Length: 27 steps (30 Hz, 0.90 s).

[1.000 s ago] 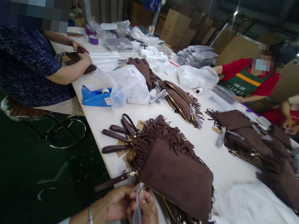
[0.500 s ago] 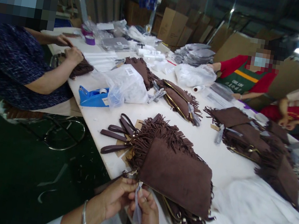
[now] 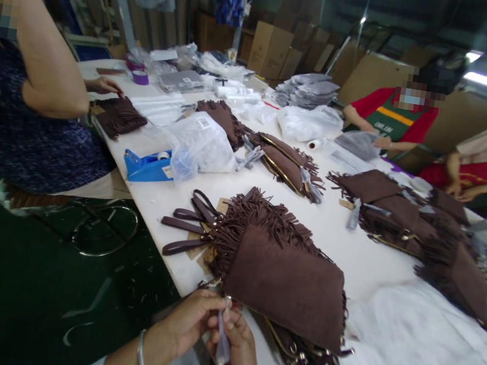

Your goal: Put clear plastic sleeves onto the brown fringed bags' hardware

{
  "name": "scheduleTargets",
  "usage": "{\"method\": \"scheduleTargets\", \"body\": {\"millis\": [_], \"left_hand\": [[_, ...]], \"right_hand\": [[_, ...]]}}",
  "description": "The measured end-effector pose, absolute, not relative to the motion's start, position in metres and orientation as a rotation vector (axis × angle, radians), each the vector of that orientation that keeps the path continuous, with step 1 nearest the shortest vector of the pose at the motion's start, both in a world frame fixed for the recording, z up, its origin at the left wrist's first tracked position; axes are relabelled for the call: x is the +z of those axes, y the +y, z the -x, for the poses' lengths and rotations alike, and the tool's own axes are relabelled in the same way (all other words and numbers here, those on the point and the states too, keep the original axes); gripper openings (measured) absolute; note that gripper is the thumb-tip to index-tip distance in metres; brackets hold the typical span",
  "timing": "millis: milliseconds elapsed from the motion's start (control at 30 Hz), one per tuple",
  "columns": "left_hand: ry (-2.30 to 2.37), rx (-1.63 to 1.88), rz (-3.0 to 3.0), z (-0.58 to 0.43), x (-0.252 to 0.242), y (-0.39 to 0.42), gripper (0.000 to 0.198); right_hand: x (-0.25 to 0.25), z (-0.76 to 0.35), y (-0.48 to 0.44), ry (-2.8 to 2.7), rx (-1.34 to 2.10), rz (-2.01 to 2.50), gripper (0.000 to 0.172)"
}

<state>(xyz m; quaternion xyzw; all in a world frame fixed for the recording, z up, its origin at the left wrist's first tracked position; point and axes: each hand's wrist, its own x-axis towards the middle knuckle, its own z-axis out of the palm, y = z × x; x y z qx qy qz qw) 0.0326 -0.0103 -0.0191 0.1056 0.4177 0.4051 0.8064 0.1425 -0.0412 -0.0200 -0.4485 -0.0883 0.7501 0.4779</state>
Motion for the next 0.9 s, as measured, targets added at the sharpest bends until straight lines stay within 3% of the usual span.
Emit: {"method": "scheduleTargets", "body": {"millis": [267,433,767,900], "left_hand": [[1.01,0.933,-0.238,-0.048,-0.022,-0.006,0.016],[0.844,0.808,-0.171,-0.037,-0.024,-0.003,0.016],[0.694,0.667,-0.016,-0.035,-0.017,-0.003,0.02],[0.905,0.86,-0.282,-0.02,-0.012,-0.026,0.026]], "right_hand": [[-0.026,-0.141,-0.039,-0.359,1.735,1.133,0.038],[-0.027,-0.139,-0.037,-0.456,1.563,1.277,0.044],[-0.008,-0.143,-0.042,-0.18,1.832,1.08,0.045],[-0.008,-0.145,-0.041,-0.294,1.842,1.102,0.044]]}}
